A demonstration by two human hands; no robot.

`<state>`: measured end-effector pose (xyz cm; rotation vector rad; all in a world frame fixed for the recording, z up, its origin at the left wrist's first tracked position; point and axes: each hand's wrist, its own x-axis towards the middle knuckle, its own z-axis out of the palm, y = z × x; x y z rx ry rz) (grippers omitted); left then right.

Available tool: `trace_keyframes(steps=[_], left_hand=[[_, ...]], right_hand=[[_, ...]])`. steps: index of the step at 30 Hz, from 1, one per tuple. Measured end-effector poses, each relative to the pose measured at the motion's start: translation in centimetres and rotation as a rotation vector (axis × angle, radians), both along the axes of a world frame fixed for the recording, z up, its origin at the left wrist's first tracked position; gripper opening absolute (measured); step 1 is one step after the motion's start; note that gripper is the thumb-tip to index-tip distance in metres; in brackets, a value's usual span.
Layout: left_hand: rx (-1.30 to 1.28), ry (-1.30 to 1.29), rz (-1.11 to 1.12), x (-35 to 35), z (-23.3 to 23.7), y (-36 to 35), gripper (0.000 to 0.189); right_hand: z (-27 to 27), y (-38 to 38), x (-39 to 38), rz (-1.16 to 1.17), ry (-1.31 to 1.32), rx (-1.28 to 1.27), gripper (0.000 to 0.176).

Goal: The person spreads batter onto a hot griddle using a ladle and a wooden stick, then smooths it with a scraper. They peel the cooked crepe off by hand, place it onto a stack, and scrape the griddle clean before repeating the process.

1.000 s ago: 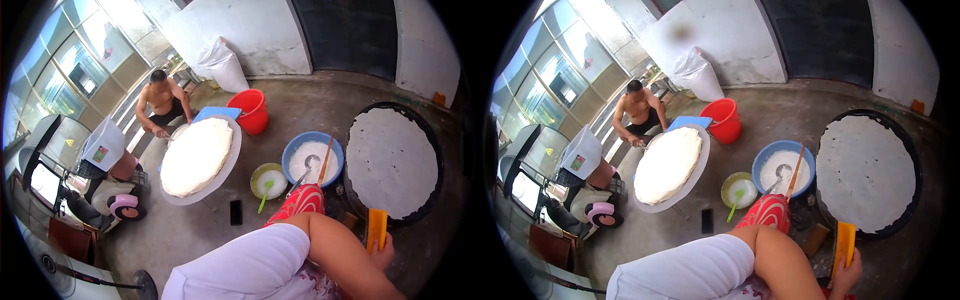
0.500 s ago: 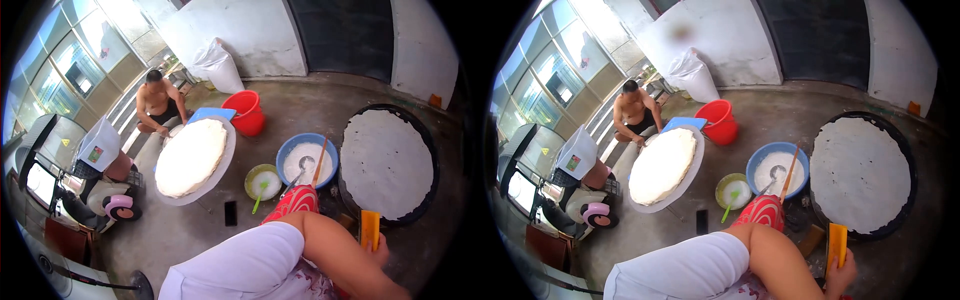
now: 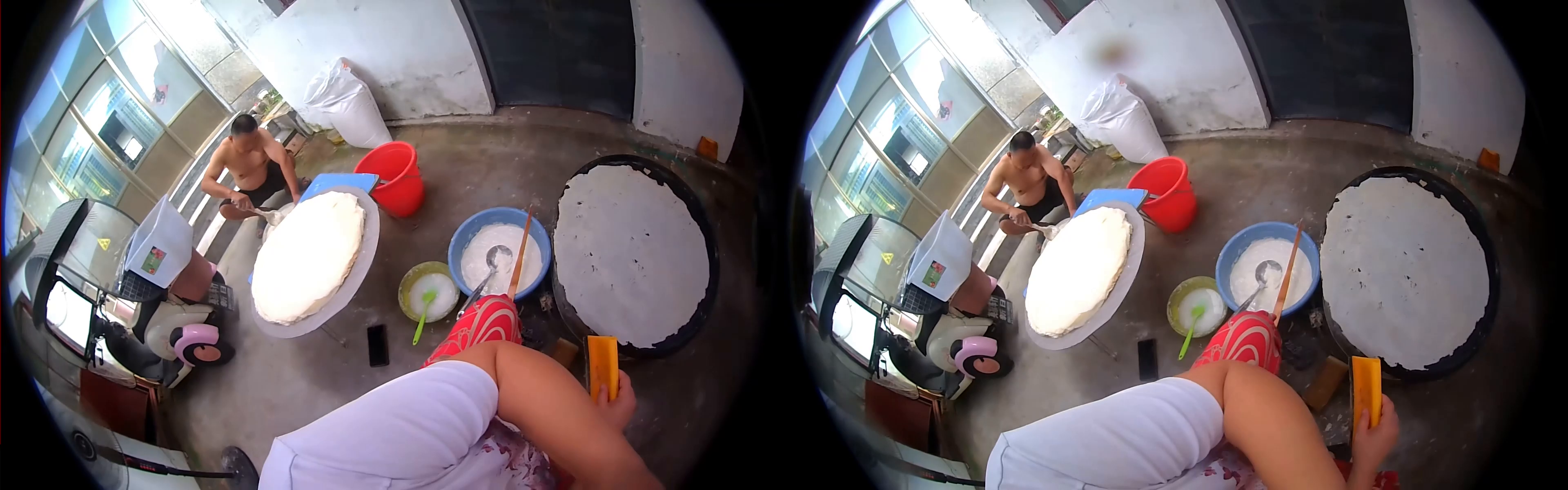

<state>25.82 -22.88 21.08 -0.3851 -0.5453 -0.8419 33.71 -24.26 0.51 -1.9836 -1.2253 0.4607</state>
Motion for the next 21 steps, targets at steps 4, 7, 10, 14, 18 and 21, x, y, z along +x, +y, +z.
trace_keyframes(steps=[4, 7, 10, 14, 18, 21], left_hand=[[0.095, -0.077, 0.191, 2.2, -1.1, 0.7, 0.039], [0.24, -0.154, 0.58, 3.4, -2.8, 3.3, 0.038], [0.537, 0.43, 0.918, 0.9, -3.6, 6.6, 0.063], [0.402, 0.553, 0.9, -0.4, -8.5, 10.3, 0.05], [0.443, 0.61, 0.947, -1.2, -10.9, 11.6, 0.047], [0.506, 0.681, 0.984, -1.7, -11.5, 12.2, 0.046]], right_hand=[[-0.4, 0.2, -0.1, 0.016, 0.004, 0.009, 0.031], [1.3, 0.2, 0.4, 0.072, 0.047, -0.093, 0.033], [1.6, -0.5, 0.3, -0.023, -0.028, -0.115, 0.031], [0.3, 0.6, 0.0, 0.041, -0.377, 0.101, 0.028], [0.1, -0.1, -0.3, -0.012, -0.179, 0.09, 0.028], [1.4, -0.3, -0.3, -0.017, -0.169, 0.018, 0.03]])
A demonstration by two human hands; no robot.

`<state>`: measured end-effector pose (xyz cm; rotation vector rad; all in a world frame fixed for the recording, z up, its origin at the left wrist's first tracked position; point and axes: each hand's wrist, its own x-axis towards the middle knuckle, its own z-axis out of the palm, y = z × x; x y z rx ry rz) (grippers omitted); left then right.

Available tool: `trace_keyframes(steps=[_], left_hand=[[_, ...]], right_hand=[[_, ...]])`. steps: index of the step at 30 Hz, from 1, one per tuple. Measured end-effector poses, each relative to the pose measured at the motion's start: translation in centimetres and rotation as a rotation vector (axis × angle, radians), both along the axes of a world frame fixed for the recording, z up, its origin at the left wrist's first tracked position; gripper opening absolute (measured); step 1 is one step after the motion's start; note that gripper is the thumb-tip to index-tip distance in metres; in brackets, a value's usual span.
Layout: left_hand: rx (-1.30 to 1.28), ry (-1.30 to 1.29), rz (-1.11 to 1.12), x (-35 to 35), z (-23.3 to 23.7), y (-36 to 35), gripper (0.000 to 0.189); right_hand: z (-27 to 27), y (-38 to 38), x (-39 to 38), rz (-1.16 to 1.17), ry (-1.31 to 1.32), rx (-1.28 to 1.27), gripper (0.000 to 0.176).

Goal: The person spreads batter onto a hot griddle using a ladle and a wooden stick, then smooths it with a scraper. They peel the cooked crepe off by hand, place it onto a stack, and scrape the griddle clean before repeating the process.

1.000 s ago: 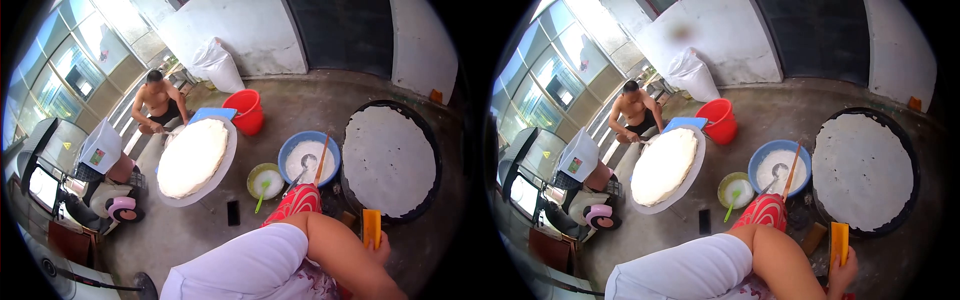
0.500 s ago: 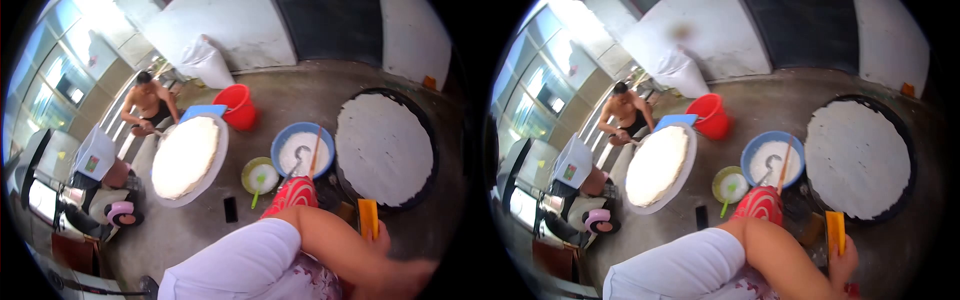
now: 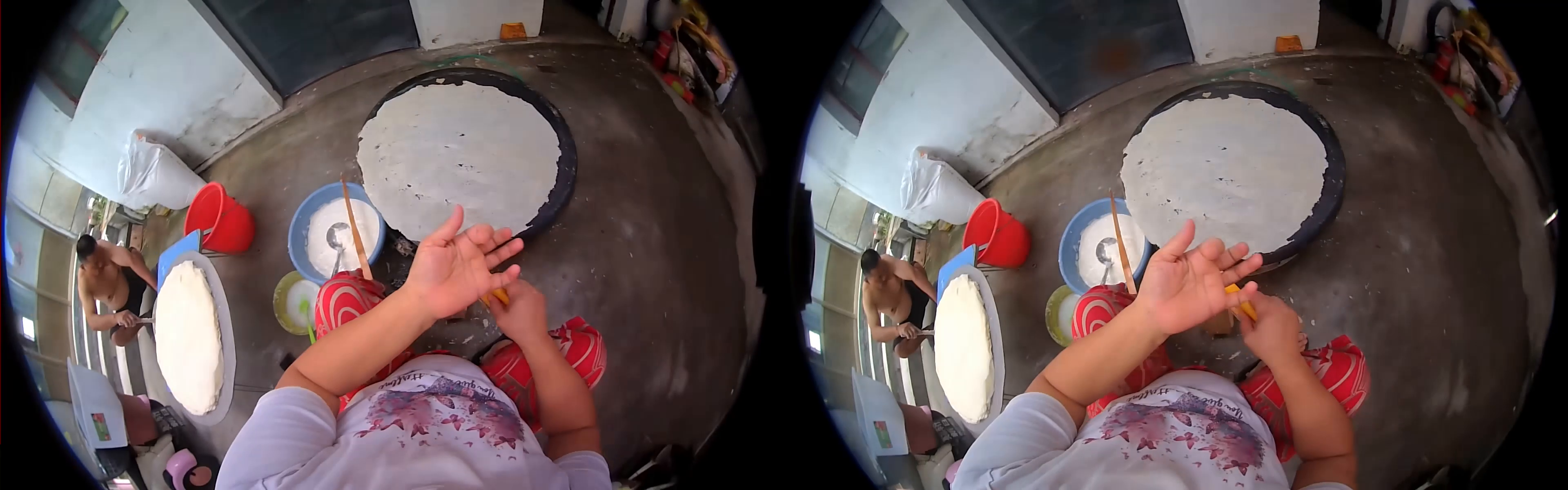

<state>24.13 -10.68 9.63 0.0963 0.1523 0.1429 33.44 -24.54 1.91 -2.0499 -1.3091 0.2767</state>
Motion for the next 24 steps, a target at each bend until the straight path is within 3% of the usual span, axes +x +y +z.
trace_keyframes(steps=[5, 8, 10, 11, 12, 14, 16, 19, 21, 22, 24], left_hand=[[-0.006, 0.049, 0.02, -0.3, -1.1, 0.7, 0.044], [0.034, 0.057, 0.044, -0.7, -1.4, 1.0, 0.03], [0.554, 0.392, 0.13, -1.3, -1.2, 1.2, 0.011], [0.692, 0.406, 0.13, -2.0, -2.6, 2.1, 0.008], [0.688, 0.407, 0.129, -2.7, -3.6, 3.1, 0.008], [1.191, 0.622, 0.071, -4.2, -5.5, 5.5, 0.01], [1.444, 0.777, 0.005, -6.2, -7.4, 9.0, 0.01], [1.635, 0.93, -0.029, -7.8, -9.1, 13.8, 0.013], [1.997, 1.151, -0.261, -8.1, -9.8, 15.5, 0.024], [1.993, 1.152, -0.262, -8.1, -10.7, 15.7, 0.024], [2.664, 0.804, -0.015, -7.4, -11.8, 15.4, 0.035]], right_hand=[[0.0, 0.0, 0.0, 0.004, 0.017, -0.021, 0.028], [-0.6, -0.1, 0.2, 0.016, 0.015, -0.005, 0.029], [-0.9, -0.3, 0.3, 0.02, 0.007, 0.018, 0.029], [-0.8, -0.4, 0.3, 0.025, 0.001, 0.023, 0.03], [-0.7, -0.5, 0.4, 0.031, -0.004, 0.029, 0.031], [-0.6, -0.7, 0.6, 0.033, 0.011, 0.015, 0.031], [-0.8, -0.8, 0.6, 0.039, 0.03, 0.002, 0.031], [-1.1, -1.1, 0.7, 0.03, 0.051, -0.009, 0.03], [-1.0, -1.1, 0.8, 0.001, 0.191, -0.002, 0.028], [-1.1, -1.1, 0.8, 0.003, 0.191, -0.005, 0.028], [-1.4, -1.1, 1.0, -0.046, 0.416, -0.002, 0.027]])
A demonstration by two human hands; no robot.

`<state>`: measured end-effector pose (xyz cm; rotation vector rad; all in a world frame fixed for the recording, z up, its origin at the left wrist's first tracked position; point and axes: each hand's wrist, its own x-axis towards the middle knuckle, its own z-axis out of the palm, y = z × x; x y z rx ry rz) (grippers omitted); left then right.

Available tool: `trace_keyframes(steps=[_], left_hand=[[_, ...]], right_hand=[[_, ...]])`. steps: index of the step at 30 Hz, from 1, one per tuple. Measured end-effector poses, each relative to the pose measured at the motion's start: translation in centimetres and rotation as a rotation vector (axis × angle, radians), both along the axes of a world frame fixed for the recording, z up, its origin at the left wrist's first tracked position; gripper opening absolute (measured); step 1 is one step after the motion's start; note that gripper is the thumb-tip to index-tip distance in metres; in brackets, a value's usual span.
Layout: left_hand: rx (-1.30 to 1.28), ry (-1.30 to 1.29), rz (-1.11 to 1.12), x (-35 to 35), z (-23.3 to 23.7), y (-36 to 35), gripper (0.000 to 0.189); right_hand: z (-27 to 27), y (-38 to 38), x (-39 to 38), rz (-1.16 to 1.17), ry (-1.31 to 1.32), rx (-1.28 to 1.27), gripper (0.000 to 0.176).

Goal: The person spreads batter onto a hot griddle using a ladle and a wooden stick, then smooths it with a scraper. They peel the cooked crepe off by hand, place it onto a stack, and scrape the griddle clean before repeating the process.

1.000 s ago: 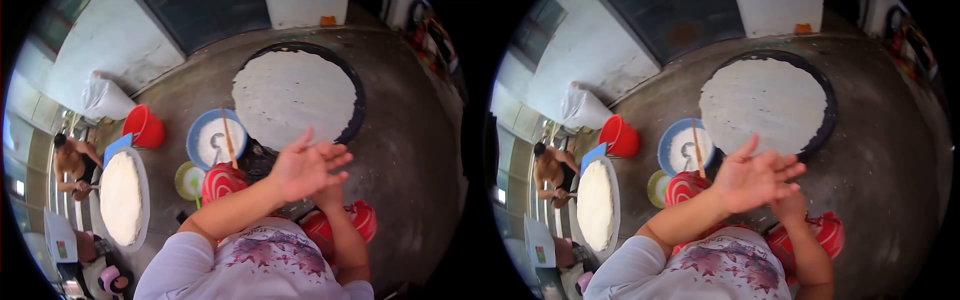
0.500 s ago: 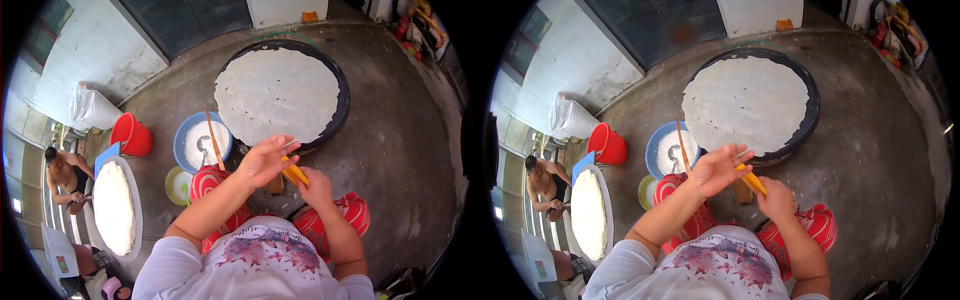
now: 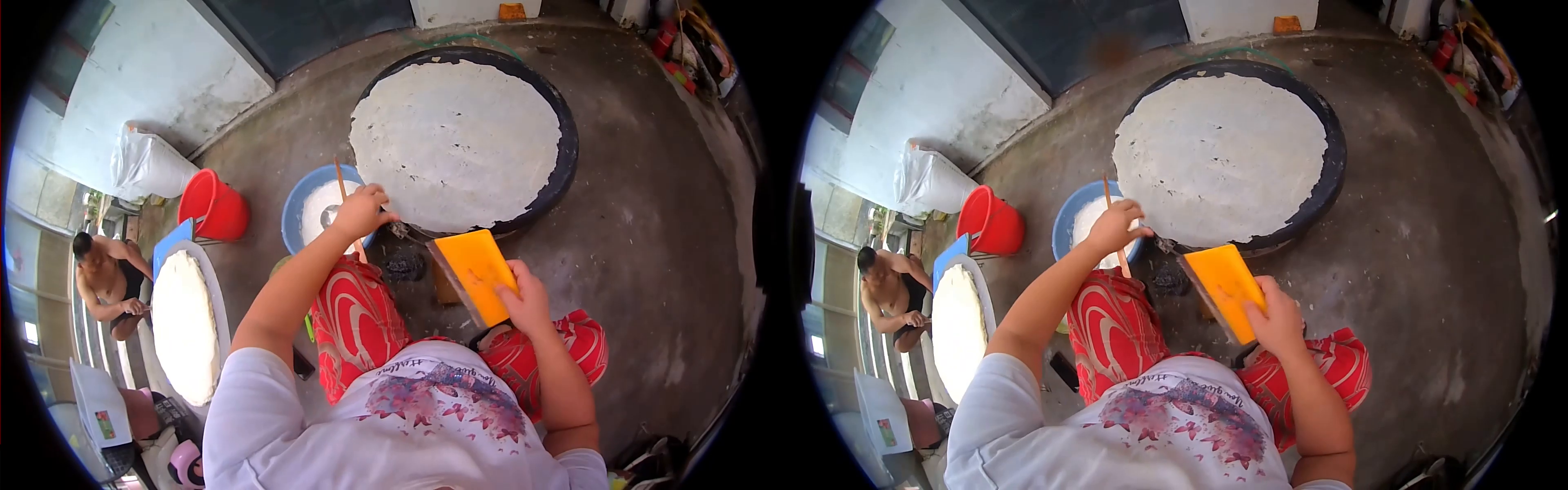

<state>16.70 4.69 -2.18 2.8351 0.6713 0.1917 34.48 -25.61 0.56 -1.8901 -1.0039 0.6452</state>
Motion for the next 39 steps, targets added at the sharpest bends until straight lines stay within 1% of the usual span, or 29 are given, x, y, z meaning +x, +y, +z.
trace_keyframes(steps=[1, 2, 4, 5, 6, 8, 9, 10, 12, 13, 15, 16, 18, 19, 21, 22, 24, 25, 26, 28, 29, 30, 32, 33, 34, 36, 37, 38, 39], left_hand=[[0.097, 0.145, -0.014, 0.4, 0.0, -0.4, 0.061], [0.094, 0.141, -0.015, 0.9, 0.1, -0.6, 0.061], [0.328, 0.258, -0.16, 1.8, 0.0, -0.7, 0.081], [0.376, 0.308, -0.191, 2.1, -0.2, -0.6, 0.088], [0.379, 0.3, -0.192, 2.2, -0.5, -0.4, 0.088], [0.496, 0.293, -0.35, 2.6, -1.1, -0.2, 0.087], [0.493, 0.282, -0.42, 2.8, -0.3, -0.5, 0.074], [0.495, 0.274, -0.42, 2.9, -0.7, -0.2, 0.074], [0.609, 0.039, -0.539, 3.0, -1.3, 0.2, 0.052], [0.612, 0.034, -0.538, 3.0, -1.3, 0.2, 0.052], [0.478, -0.01, -0.5, 2.9, -0.8, 0.3, 0.026], [0.483, -0.017, -0.501, 3.0, 0.0, 0.0, 0.026], [0.416, -0.309, -0.35, 3.6, 2.2, -0.8, 0.015], [0.419, -0.319, -0.347, 3.8, 3.6, -1.2, 0.015], [0.381, -0.459, -0.271, 3.8, 6.6, -1.9, 0.014], [0.387, -0.466, -0.261, 3.5, 8.2, -2.1, 0.014], [0.387, -0.466, -0.243, 2.3, 11.3, -2.6, 0.013], [0.392, -0.482, -0.244, 1.7, 12.8, -2.6, 0.011], [0.399, -0.485, -0.232, 0.9, 13.8, -2.4, 0.011], [0.336, -0.502, -0.15, -0.8, 15.1, -1.4, 0.009], [0.327, -0.502, -0.109, -1.8, 15.5, -0.6, 0.009], [0.332, -0.507, -0.087, -2.7, 15.8, 0.6, 0.009], [0.246, -0.496, 0.097, -5.1, 16.4, 3.3, 0.013], [0.104, -0.495, 0.207, -6.6, 17.3, 4.5, 0.016], [-0.038, -0.496, 0.316, -8.3, 18.3, 5.9, 0.019], [0.011, -0.527, 0.412, -12.6, 19.9, 9.0, 0.021], [0.082, -0.608, 0.403, -15.3, 21.0, 10.3, 0.021], [0.157, -0.684, 0.395, -18.4, 22.2, 11.0, 0.021], [0.212, -0.742, 0.454, -21.6, 23.7, 10.9, 0.023]], right_hand=[[-0.7, -0.1, 0.3, -0.002, -0.003, -0.005, 0.027], [-1.9, -0.3, 0.8, 0.013, -0.005, -0.028, 0.026], [-1.9, -0.4, 0.7, 0.025, -0.009, -0.052, 0.025], [-1.4, -0.6, 0.5, 0.047, -0.147, -0.092, 0.025], [-0.8, -0.5, 0.4, 0.066, -0.287, -0.13, 0.025], [-0.7, -0.4, 0.3, 0.042, -0.299, -0.125, 0.025], [-0.7, -0.4, 0.3, 0.027, -0.301, -0.124, 0.026], [-0.7, -0.2, 0.5, 0.025, -0.308, -0.124, 0.026], [-1.0, 0.2, 0.6, -0.152, -0.178, -0.215, 0.036], [-1.5, 0.3, 0.7, -0.154, -0.183, -0.213, 0.036], [-3.1, 0.5, 1.4, -0.195, -0.254, -0.057, 0.054], [-3.9, 0.7, 1.8, -0.198, -0.261, -0.053, 0.054], [-4.6, 1.3, 3.0, -0.236, -0.448, -0.049, 0.075], [-3.8, 1.9, 3.2, -0.236, -0.458, -0.046, 0.075], [-2.0, 3.1, 3.3, -0.384, -0.262, -0.289, 0.089], [-2.5, 3.4, 3.6, -0.377, -0.272, -0.283, 0.089], [-4.4, 3.9, 4.6, -0.482, -0.424, -0.062, 0.099], [-3.5, 4.3, 4.7, -0.534, -0.368, -0.04, 0.084], [-3.6, 4.5, 5.1, -0.522, -0.373, -0.033, 0.084], [-3.1, 5.0, 5.9, -0.376, -0.49, 0.158, 0.052], [-2.7, 5.6, 6.0, -0.368, -0.384, 0.201, 0.022], [-1.6, 6.3, 5.7, -0.346, -0.39, 0.206, 0.022], [0.9, 8.1, 5.0, -0.208, -0.345, 0.249, 0.016], [2.5, 9.7, 3.8, -0.187, -0.384, 0.356, 0.014], [4.2, 11.3, 2.7, -0.155, -0.382, 0.364, 0.014], [8.2, 14.5, 0.1, -0.038, -0.532, 0.458, 0.013], [10.6, 15.9, -2.0, -0.002, -0.522, 0.475, 0.013], [13.1, 17.2, -4.4, 0.035, -0.522, 0.423, 0.013], [15.1, 18.5, -6.8, 0.075, -0.523, 0.37, 0.012]])
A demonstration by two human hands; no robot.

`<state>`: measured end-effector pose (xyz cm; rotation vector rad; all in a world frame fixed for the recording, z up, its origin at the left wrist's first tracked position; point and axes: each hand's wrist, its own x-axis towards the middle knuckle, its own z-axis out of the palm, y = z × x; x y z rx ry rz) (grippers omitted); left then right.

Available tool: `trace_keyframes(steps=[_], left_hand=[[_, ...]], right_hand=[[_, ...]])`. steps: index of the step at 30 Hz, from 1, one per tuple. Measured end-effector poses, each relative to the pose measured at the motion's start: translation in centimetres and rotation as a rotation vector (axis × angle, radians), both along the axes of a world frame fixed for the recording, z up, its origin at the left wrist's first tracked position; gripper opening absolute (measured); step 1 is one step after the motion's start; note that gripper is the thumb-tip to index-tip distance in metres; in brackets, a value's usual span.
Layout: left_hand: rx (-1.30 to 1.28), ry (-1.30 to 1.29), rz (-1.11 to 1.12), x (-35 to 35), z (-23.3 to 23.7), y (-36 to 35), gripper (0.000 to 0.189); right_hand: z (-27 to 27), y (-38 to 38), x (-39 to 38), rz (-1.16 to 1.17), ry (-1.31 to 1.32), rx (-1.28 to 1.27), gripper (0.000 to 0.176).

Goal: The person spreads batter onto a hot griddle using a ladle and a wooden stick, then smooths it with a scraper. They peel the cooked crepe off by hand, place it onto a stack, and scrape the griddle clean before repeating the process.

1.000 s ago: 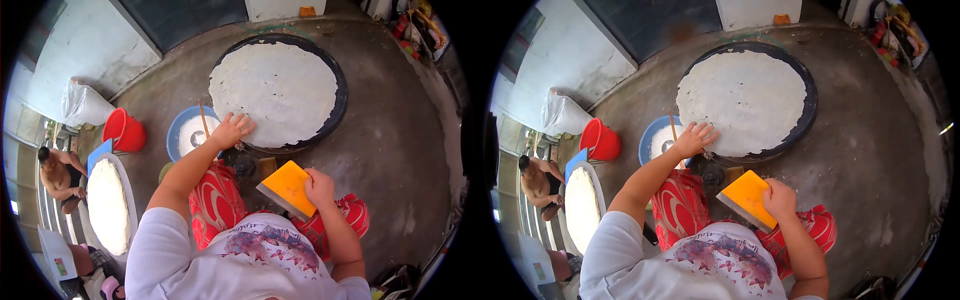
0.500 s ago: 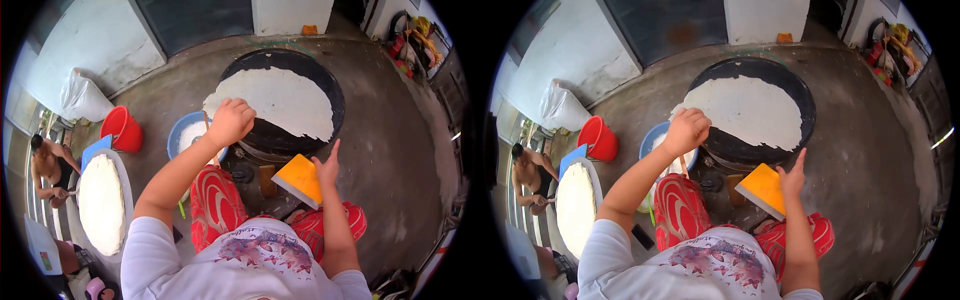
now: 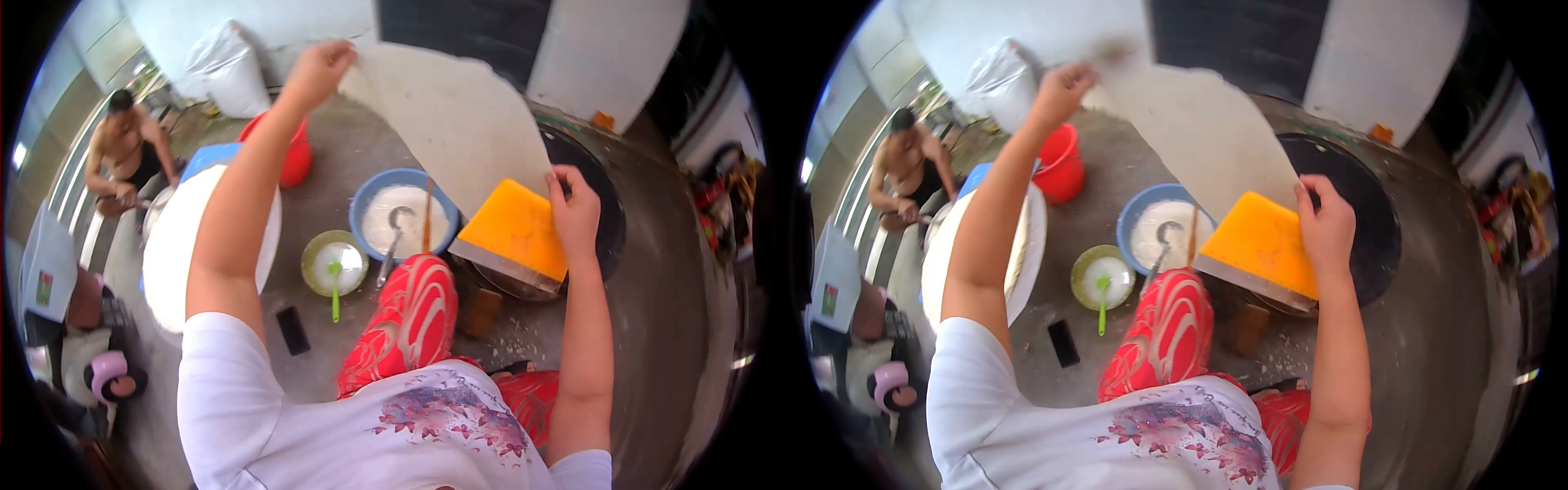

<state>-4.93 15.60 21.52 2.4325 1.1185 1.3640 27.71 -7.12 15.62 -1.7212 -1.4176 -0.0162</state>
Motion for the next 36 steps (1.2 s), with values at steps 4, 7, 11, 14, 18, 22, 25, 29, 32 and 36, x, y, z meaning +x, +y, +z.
trace_keyframes(steps=[4, 7, 11, 14, 18, 22, 25, 29, 32, 36], left_hand=[[0.211, -0.147, 0.213, -14.2, 4.9, -5.6, 0.023], [0.183, -0.225, 0.425, -25.0, 4.6, -11.9, 0.022], [0.261, -0.158, 0.781, -34.1, -0.1, -21.3, 0.022], [0.198, -0.117, 0.97, -40.5, -6.8, -26.4, 0.019], [-0.05, -0.21, 1.008, -44.1, -17.0, -31.0, 0.025], [-0.225, -0.218, 1.046, -44.8, -24.0, -32.5, 0.031], [-0.18, 0.131, 1.117, -46.3, -24.5, -32.9, 0.031], [-0.203, 0.384, 1.216, -47.1, -20.0, -32.5, 0.027], [-0.26, 0.591, 1.325, -49.2, -17.4, -32.2, 0.025], [-0.662, 1.0, 1.598, -48.2, -15.2, -29.7, 0.033]], right_hand=[[3.5, 5.1, -9.6, 0.258, -0.011, 0.131, 0.011], [3.7, 8.4, -18.2, 0.543, -0.012, 0.339, 0.01], [0.2, 10.5, -29.5, 0.821, -0.045, 0.444, 0.017], [-3.6, 9.2, -34.3, 0.926, -0.125, 0.297, 0.022], [-6.9, 7.6, -34.2, 1.006, -0.165, 0.064, 0.03], [-7.1, 10.2, -29.1, 0.876, -0.1, 0.098, 0.031], [-6.0, 12.0, -23.3, 0.667, -0.023, -0.007, 0.029], [-6.7, 13.9, -13.9, 0.458, 0.113, -0.024, 0.028], [-8.9, 13.3, -7.4, 0.366, 0.174, -0.071, 0.028], [-11.7, 9.3, -2.0, 0.165, 0.272, -0.215, 0.029]])
